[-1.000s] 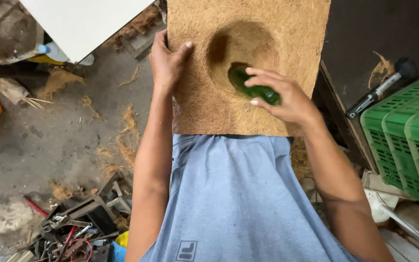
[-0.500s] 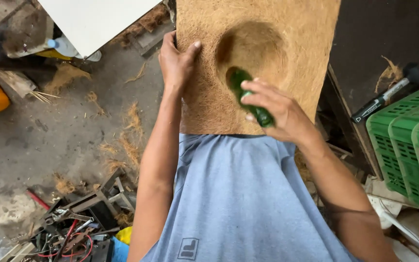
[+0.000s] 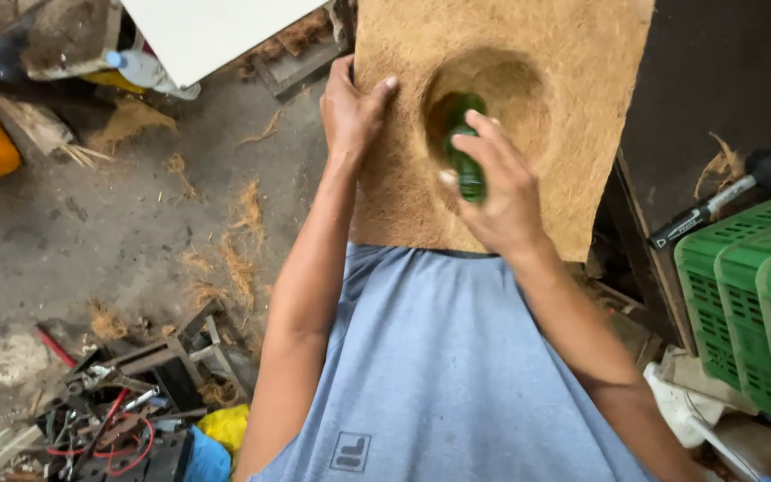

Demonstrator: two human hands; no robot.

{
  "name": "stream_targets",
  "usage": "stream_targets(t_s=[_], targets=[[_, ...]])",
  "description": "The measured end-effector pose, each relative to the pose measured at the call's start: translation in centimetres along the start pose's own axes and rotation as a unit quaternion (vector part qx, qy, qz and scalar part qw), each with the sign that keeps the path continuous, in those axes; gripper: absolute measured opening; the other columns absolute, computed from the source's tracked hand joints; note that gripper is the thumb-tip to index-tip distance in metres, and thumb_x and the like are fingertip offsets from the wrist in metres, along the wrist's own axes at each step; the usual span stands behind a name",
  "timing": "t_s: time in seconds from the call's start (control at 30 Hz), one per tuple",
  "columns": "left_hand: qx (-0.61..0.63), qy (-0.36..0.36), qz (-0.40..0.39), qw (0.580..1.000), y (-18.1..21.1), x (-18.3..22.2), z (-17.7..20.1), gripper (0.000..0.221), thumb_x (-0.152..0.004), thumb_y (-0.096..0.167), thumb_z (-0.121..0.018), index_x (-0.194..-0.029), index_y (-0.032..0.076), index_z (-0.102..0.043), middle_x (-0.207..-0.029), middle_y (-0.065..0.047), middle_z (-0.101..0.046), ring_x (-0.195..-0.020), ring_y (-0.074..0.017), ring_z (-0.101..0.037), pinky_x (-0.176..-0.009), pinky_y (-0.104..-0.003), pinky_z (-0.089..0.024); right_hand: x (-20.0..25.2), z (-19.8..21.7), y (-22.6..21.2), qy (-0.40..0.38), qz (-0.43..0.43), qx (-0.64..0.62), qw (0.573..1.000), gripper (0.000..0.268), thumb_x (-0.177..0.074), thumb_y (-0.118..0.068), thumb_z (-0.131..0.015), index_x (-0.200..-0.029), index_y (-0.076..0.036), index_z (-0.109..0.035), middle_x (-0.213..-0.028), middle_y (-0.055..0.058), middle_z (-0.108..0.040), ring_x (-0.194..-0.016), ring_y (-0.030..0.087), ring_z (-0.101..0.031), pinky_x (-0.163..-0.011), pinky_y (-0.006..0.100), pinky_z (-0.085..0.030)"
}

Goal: Shaping a coconut fiber hat by pressing a glass bottle into the mold and then trimming the excess material with scissors.

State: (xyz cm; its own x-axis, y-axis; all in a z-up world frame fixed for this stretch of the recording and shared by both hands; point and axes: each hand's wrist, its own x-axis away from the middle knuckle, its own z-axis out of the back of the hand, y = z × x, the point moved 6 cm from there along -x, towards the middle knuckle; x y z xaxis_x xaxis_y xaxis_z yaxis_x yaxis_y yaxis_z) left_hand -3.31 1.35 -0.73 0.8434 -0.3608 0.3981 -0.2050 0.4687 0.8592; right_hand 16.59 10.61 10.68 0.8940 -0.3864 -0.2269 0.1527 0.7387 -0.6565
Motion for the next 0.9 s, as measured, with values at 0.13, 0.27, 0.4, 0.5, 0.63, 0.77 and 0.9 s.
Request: stream_targets(t_s=[0.13, 0.27, 0.4, 0.5, 0.63, 0.77, 0.9], targets=[[-0.010, -0.004, -0.037, 0.999, -0.5, -0.7, -0.2, 0.056, -0.082, 0.035, -0.082, -0.126, 0.010, -0.058, -0.122, -0.011, -0.076, -0.104, -0.0236, -0.078, -0.090, -0.040, -0.066, -0.6, -1.7, -1.1, -0.063, 0.046, 0.012, 0.997, 0.047, -0.105, -0.048, -0.050, -0.124, -0.008, -0.065, -0.145, 0.021, -0.060, -0.133, 0.042, -0.060, -0.117, 0.058, -0.047], [0.005, 0.005, 0.006, 1.000, -0.8, -0.4, 0.4, 0.055, -0.082, 0.032, -0.080, -0.127, 0.011, -0.057, -0.123, -0.010, -0.076, -0.104, -0.0227, -0.078, -0.089, -0.039, -0.067, -1.7, -0.8, 0.0, -0.037, 0.003, -0.007, 0.999, 0.034, -0.098, -0.021, -0.075, -0.125, -0.008, -0.060, -0.145, 0.017, -0.058, -0.129, 0.037, -0.063, -0.103, 0.050, -0.057], [0.010, 0.006, 0.008, 1.000, 0.1, 0.2, 0.7, 0.055, -0.076, 0.035, -0.077, -0.125, 0.014, -0.061, -0.121, -0.008, -0.077, -0.105, -0.0214, -0.077, -0.090, -0.037, -0.065, -2.6, 0.1, 0.9, 0.050, -0.057, -0.062, 0.995, 0.035, -0.091, -0.008, -0.078, -0.122, -0.005, -0.061, -0.137, 0.020, -0.063, -0.129, 0.035, -0.063, -0.111, 0.043, -0.048], [0.041, 0.019, -0.058, 0.997, -3.1, -3.1, -0.5, 0.051, -0.069, 0.033, -0.084, -0.113, 0.012, -0.069, -0.104, -0.005, -0.082, -0.088, -0.0136, -0.076, -0.077, -0.031, -0.062, -3.1, 0.0, -1.7, -0.059, 0.008, 0.008, 0.998, 0.038, -0.097, -0.026, -0.076, -0.128, -0.009, -0.061, -0.143, 0.018, -0.061, -0.122, 0.040, -0.067, -0.094, 0.050, -0.061], [0.174, -0.102, 0.039, 0.979, -1.2, -1.3, 0.3, 0.054, -0.072, 0.028, -0.086, -0.117, 0.003, -0.067, -0.115, -0.015, -0.078, -0.100, -0.0248, -0.079, -0.085, -0.041, -0.069, -4.2, 3.3, 1.8, -0.001, -0.037, -0.066, 0.997, 0.036, -0.099, -0.024, -0.073, -0.128, -0.009, -0.057, -0.133, 0.019, -0.066, -0.124, 0.037, -0.066, -0.103, 0.048, -0.056], [0.224, -0.129, 0.141, 0.956, -0.5, 1.0, 0.6, 0.054, -0.075, 0.022, -0.081, -0.121, 0.000, -0.065, -0.116, -0.017, -0.077, -0.099, -0.0264, -0.077, -0.088, -0.039, -0.067, -4.6, 8.2, 2.9, 0.089, 0.003, -0.096, 0.991, 0.029, -0.109, -0.017, -0.066, -0.127, 0.003, -0.056, -0.125, 0.023, -0.064, -0.116, 0.036, -0.068, -0.095, 0.041, -0.059], [0.359, -0.120, 0.116, 0.918, -3.5, -0.4, -1.5, 0.032, -0.079, 0.013, -0.080, -0.107, 0.001, -0.070, -0.105, -0.016, -0.078, -0.089, -0.0241, -0.074, -0.081, -0.036, -0.063, -4.1, 12.6, 1.9, 0.124, -0.002, -0.058, 0.991, 0.035, -0.110, -0.023, -0.067, -0.128, 0.006, -0.058, -0.130, 0.024, -0.064, -0.121, 0.037, -0.064, -0.103, 0.044, -0.050]])
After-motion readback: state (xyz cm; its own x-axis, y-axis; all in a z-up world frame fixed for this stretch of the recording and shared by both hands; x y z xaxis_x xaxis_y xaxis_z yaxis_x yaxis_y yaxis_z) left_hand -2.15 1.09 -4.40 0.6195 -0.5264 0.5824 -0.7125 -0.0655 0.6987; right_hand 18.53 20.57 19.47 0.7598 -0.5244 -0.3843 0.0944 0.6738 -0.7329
